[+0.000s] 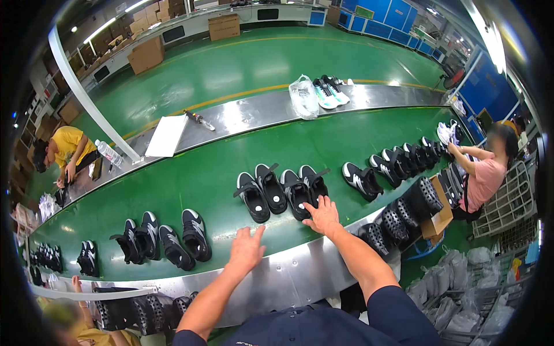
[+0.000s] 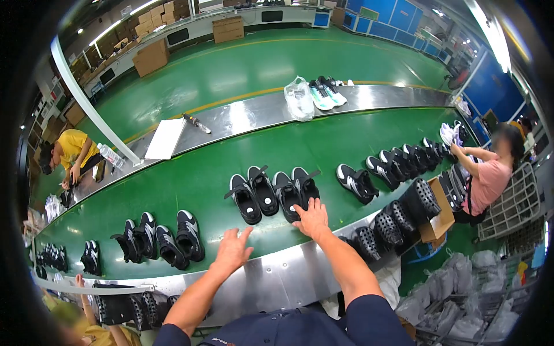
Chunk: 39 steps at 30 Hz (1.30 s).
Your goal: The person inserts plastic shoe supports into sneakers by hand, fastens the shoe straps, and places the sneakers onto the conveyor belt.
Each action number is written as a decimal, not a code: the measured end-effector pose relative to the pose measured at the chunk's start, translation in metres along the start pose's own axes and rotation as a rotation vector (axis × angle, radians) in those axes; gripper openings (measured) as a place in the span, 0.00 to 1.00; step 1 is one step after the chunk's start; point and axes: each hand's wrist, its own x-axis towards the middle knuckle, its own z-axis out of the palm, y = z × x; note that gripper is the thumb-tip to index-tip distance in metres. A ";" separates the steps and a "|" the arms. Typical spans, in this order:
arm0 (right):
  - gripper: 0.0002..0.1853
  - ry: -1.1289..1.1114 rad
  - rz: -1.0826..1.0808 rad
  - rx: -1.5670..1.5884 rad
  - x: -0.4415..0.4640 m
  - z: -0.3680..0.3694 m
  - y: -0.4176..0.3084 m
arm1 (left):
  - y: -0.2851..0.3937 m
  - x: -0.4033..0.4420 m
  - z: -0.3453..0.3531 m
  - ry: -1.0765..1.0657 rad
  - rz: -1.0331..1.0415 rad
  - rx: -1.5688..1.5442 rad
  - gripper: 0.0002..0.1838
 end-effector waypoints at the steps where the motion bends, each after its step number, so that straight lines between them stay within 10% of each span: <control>1: 0.30 0.009 -0.007 -0.024 0.008 0.006 0.004 | 0.009 0.014 0.003 0.001 -0.024 -0.003 0.38; 5: 0.18 0.069 0.075 -0.085 0.038 0.015 0.025 | 0.021 0.066 0.000 0.006 -0.087 -0.013 0.39; 11: 0.37 0.179 0.170 0.027 0.024 -0.038 0.078 | -0.004 0.135 0.050 -0.097 -0.046 0.011 0.39; 16: 0.15 0.684 0.485 0.782 -0.110 -0.112 0.087 | -0.011 0.146 0.043 -0.068 -0.141 -0.106 0.25; 19: 0.10 0.947 0.730 0.595 -0.216 -0.105 0.115 | 0.026 0.100 0.007 -0.073 -0.094 -0.086 0.21; 32: 0.39 0.568 0.624 0.079 -0.247 -0.054 0.156 | 0.115 -0.128 0.062 -0.447 0.085 -0.156 0.30; 39: 0.32 0.493 0.542 0.101 -0.257 -0.068 0.126 | 0.130 -0.134 0.034 0.055 0.070 -0.242 0.15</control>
